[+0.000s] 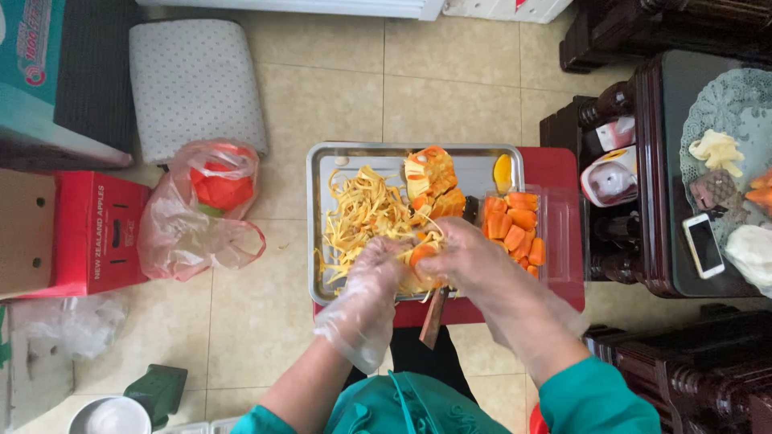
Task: Peeling and shredding jackfruit segments by hand on a metal tray
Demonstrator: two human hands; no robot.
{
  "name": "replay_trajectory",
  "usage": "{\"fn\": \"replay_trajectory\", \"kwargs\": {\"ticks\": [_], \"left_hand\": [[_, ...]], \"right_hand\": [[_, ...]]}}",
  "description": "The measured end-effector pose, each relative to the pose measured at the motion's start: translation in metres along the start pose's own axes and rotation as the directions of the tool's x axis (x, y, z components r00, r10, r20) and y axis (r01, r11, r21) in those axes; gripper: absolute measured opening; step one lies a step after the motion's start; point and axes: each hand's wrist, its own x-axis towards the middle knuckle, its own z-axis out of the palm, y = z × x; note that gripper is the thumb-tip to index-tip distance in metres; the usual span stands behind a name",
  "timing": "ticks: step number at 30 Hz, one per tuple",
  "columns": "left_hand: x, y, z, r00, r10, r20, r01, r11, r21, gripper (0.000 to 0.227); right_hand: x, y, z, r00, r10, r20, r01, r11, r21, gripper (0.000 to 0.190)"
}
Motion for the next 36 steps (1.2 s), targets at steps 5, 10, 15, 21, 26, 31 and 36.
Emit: {"fn": "replay_trajectory", "kwargs": {"ticks": [5,10,15,21,26,31,36], "left_hand": [[-0.047,0.074,0.001,0.973,-0.125,0.196,0.114,0.991,0.067,0.032],[-0.038,0.067,-0.002,0.914,-0.331,0.233,0.371,0.915,-0.156,0.042],[-0.044,0.078,0.003,0.871,-0.397,0.289,0.491,0.739,-0.461,0.033],[-0.047,0.077,0.003,0.901,-0.327,0.286,0.434,0.71,-0.555,0.036],[-0.029,0.06,0.0,0.905,-0.278,0.323,0.416,0.737,-0.533,0.039],[-0.051,0.072,0.012,0.882,-0.261,0.392,0.449,0.715,-0.536,0.038],[-0.067,0.081,0.016,0.864,-0.186,0.467,0.457,0.678,-0.576,0.042]], "right_hand": [[0.005,-0.017,-0.008,0.919,0.317,-0.234,-0.373,0.892,-0.256,0.067],[0.003,-0.044,0.001,0.834,0.474,-0.282,-0.531,0.829,-0.176,0.08],[-0.02,-0.082,0.019,0.819,0.418,-0.393,-0.44,0.897,0.037,0.046],[-0.053,-0.085,0.024,0.758,0.358,-0.545,-0.267,0.933,0.241,0.034],[-0.03,0.019,-0.068,0.994,-0.109,-0.018,0.11,0.978,0.177,0.101],[-0.03,-0.025,-0.051,0.981,-0.145,0.133,0.156,0.985,-0.076,0.111],[-0.041,0.007,-0.065,0.981,-0.195,0.006,0.193,0.962,-0.196,0.096]]}}
